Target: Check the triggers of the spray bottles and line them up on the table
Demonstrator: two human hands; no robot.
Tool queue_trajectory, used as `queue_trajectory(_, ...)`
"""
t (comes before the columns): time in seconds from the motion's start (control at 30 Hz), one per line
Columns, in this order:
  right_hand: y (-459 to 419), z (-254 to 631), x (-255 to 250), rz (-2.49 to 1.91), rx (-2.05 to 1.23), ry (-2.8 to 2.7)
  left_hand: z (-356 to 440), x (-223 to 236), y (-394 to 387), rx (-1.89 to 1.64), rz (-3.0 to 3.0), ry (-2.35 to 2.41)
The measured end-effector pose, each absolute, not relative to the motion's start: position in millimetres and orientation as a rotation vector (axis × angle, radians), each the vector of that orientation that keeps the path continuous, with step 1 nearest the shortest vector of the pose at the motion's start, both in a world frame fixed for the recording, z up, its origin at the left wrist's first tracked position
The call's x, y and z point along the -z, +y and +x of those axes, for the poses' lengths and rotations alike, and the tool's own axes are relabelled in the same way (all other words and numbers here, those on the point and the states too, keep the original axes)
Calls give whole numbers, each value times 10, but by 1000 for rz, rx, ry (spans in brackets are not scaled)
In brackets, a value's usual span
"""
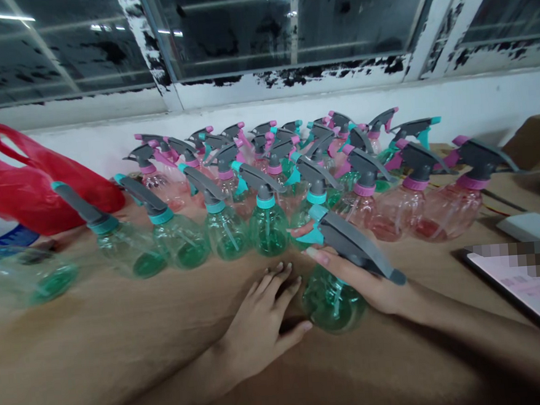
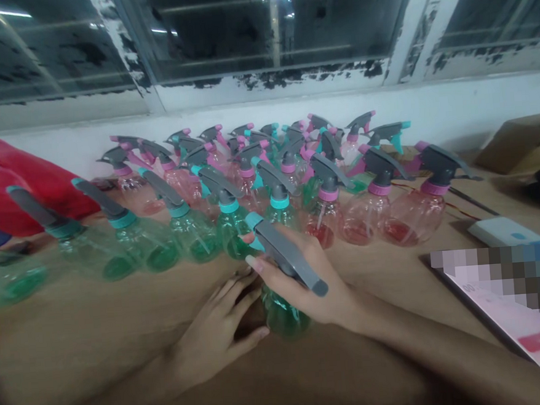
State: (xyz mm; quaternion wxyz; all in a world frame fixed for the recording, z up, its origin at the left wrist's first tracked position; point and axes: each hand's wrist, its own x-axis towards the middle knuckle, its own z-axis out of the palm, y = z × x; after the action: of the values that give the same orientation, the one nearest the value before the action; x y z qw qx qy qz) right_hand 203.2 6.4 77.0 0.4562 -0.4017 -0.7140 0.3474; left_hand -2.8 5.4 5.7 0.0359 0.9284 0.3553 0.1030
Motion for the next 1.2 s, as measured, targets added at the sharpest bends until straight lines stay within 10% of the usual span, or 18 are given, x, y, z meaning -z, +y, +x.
queue_trajectory(1.2, 67, 2025, -731, -1004, -820, -1753, -32, -83, 48, -294, 2837, 1097)
